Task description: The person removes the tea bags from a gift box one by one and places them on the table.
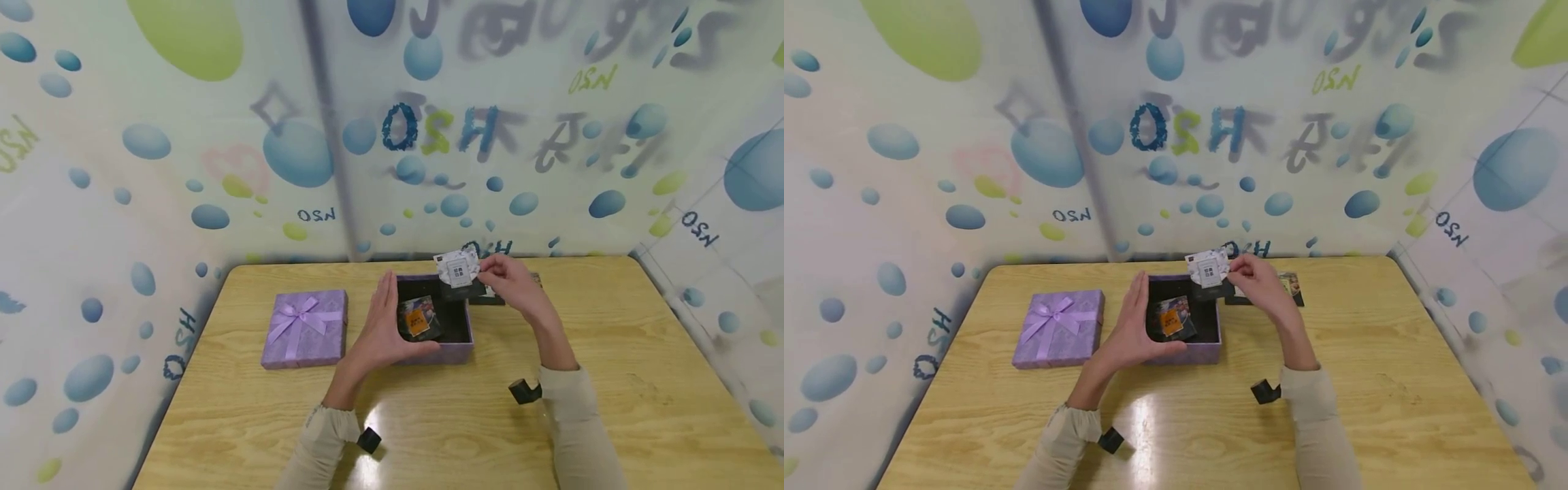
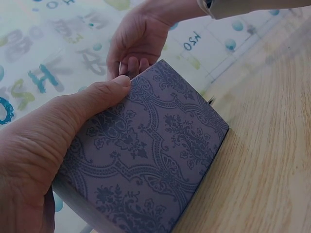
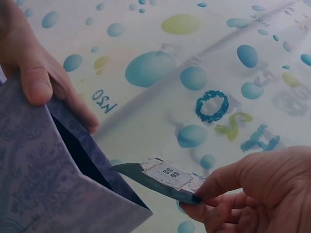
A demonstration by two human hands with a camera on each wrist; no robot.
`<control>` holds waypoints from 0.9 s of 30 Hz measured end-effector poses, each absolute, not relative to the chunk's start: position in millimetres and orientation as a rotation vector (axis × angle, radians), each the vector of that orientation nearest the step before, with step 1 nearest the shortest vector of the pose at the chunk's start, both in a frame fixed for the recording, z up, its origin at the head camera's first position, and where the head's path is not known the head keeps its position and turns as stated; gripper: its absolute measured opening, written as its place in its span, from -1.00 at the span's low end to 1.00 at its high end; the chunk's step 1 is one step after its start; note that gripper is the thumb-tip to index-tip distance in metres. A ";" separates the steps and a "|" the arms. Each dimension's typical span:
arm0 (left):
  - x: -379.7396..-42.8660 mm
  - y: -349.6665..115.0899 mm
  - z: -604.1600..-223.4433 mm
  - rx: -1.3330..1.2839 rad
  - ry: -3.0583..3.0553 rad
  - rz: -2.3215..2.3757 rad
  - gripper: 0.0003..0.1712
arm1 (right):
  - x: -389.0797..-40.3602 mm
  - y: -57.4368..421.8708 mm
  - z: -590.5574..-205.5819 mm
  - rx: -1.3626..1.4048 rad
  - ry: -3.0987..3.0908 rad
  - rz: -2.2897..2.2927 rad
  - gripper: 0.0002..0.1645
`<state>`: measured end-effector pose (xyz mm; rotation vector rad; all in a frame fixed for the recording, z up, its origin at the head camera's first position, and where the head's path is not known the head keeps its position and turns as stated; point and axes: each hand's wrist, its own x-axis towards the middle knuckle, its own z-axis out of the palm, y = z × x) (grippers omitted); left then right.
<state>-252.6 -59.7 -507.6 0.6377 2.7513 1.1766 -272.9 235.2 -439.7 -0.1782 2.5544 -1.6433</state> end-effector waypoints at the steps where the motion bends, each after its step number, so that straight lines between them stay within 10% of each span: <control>1: -252.3 -60.1 -507.4 0.639 2.750 1.182 0.75 | -273.2 237.4 -439.8 -0.162 2.563 -1.634 -0.75; 27: -253.7 -60.6 -509.6 0.655 2.749 1.177 0.75 | -273.8 277.0 -441.0 0.046 2.627 -1.646 -0.62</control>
